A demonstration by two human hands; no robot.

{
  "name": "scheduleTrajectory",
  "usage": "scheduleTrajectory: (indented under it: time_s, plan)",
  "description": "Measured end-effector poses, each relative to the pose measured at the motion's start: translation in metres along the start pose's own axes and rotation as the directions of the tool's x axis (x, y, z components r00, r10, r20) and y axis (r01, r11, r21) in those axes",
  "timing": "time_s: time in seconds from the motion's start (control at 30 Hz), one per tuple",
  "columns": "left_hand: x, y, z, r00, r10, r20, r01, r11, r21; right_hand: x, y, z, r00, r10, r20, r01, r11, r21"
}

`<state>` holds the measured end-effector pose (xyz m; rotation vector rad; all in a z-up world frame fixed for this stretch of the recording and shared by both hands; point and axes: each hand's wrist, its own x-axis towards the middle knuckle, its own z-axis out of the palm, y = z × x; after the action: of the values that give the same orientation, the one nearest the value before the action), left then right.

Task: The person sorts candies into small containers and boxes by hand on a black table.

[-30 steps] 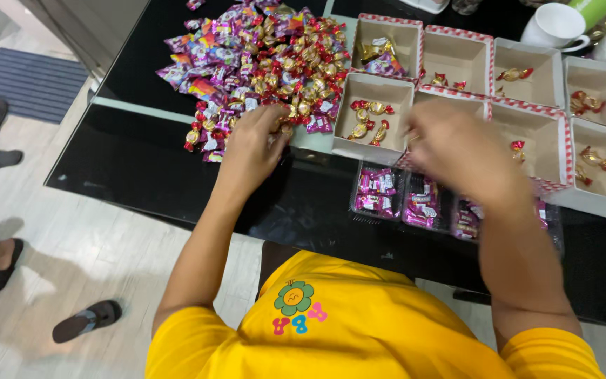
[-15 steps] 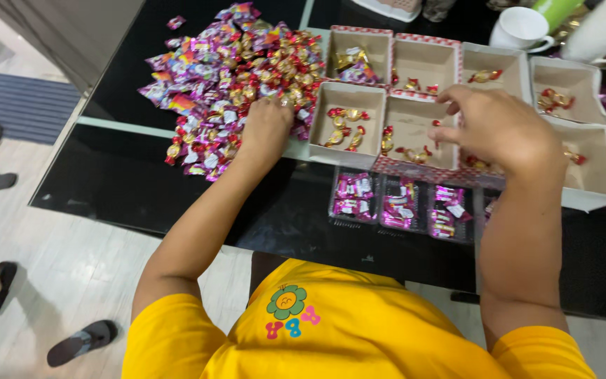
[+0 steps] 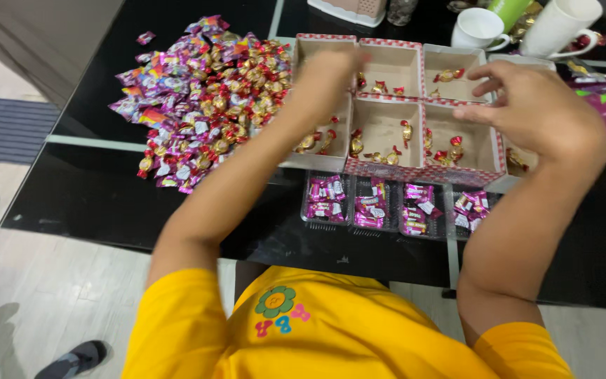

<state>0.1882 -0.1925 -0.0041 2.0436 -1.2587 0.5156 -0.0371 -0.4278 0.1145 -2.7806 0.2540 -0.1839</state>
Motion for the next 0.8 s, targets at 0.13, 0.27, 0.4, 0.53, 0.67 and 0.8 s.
scheduleTrajectory:
  time_s: [0.13, 0.27, 0.4, 0.53, 0.67, 0.8]
  plan:
    - [0.044, -0.008, 0.087, 0.986, 0.140, 0.085, -0.148, 0.985, 0.087, -0.002, -0.004, -0.003, 1.000, -0.019, 0.008, 0.019, 1.000, -0.016]
    - [0.043, -0.013, 0.101, 0.939, 0.214, 0.269, -0.280, 0.929, 0.241, -0.001, -0.002, -0.001, 1.000, -0.018, 0.026, 0.019, 1.000, -0.024]
    - [0.014, -0.044, 0.056, 0.977, 0.207, 0.050, -0.211, 0.974, 0.086, 0.002, -0.001, 0.005, 0.993, -0.080, 0.083, 0.082, 0.996, -0.019]
    - [-0.024, -0.103, -0.042, 0.995, 0.096, -0.036, -0.090, 0.985, 0.145, 0.003, -0.008, 0.010, 0.995, -0.035, 0.089, 0.041, 0.997, -0.065]
    - [-0.076, -0.124, -0.119, 0.945, -0.303, 0.125, 0.233, 0.889, 0.393, 0.003, -0.008, 0.014, 0.998, -0.033, 0.056, 0.035, 0.999, -0.033]
    - [-0.098, -0.130, -0.122, 0.807, -0.520, 0.280, 0.415, 0.837, 0.358, 0.006, -0.007, 0.017, 0.998, -0.028, 0.055, 0.030, 0.999, -0.022]
